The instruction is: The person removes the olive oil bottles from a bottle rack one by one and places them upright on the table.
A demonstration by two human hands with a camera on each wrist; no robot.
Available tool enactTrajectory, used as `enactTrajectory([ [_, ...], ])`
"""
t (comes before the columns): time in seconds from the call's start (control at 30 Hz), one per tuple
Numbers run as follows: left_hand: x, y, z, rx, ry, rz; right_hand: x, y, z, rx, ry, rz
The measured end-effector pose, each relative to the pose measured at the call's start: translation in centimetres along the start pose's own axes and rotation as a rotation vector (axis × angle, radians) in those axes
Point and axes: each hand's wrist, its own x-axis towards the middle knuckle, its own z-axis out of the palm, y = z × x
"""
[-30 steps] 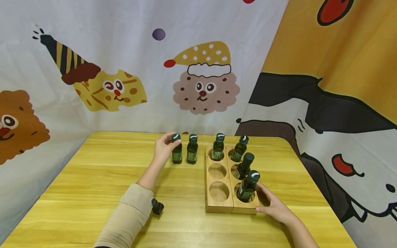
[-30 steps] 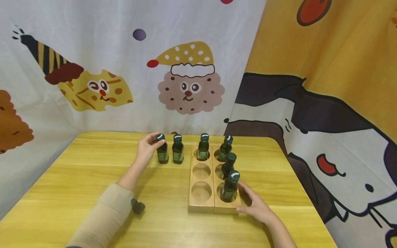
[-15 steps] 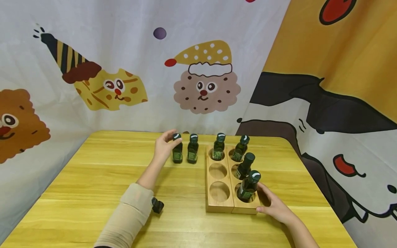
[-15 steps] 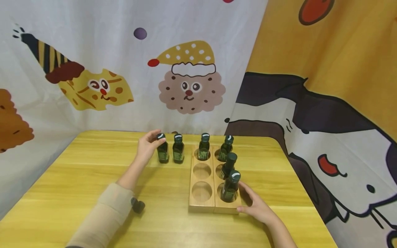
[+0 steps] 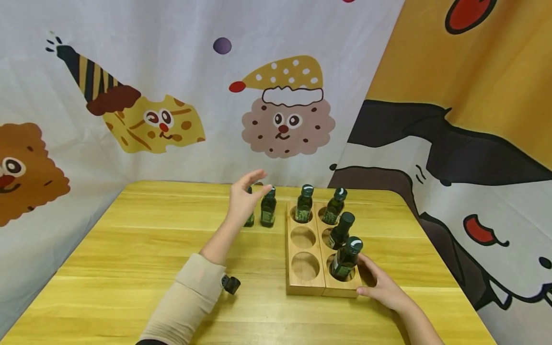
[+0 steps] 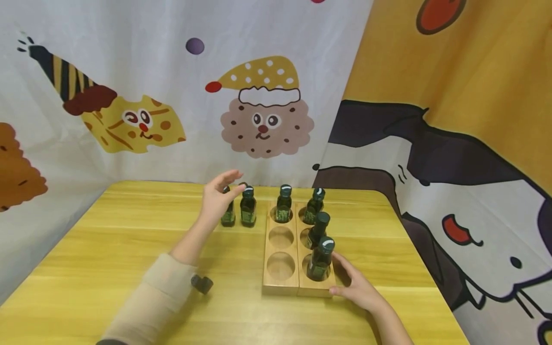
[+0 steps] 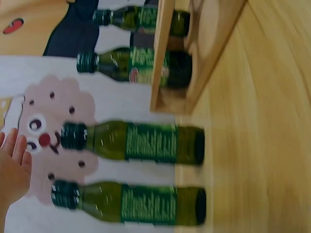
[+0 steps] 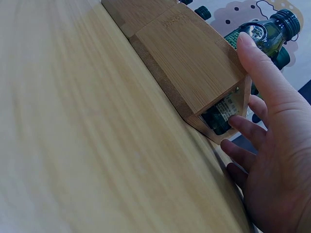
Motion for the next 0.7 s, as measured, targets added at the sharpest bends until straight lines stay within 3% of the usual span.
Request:
enactTrajectory([
  [0.3,-0.3,0.7,4.0,-0.02,-0.107,-0.004,0.0,-0.1,0.0,-0.002,0.004,-0.001],
  [0.7,0.3,-1.0,7.7,0.034,-0.179,-0.092,0.0,-0.3,0.0,-0.022,0.008,0.014],
])
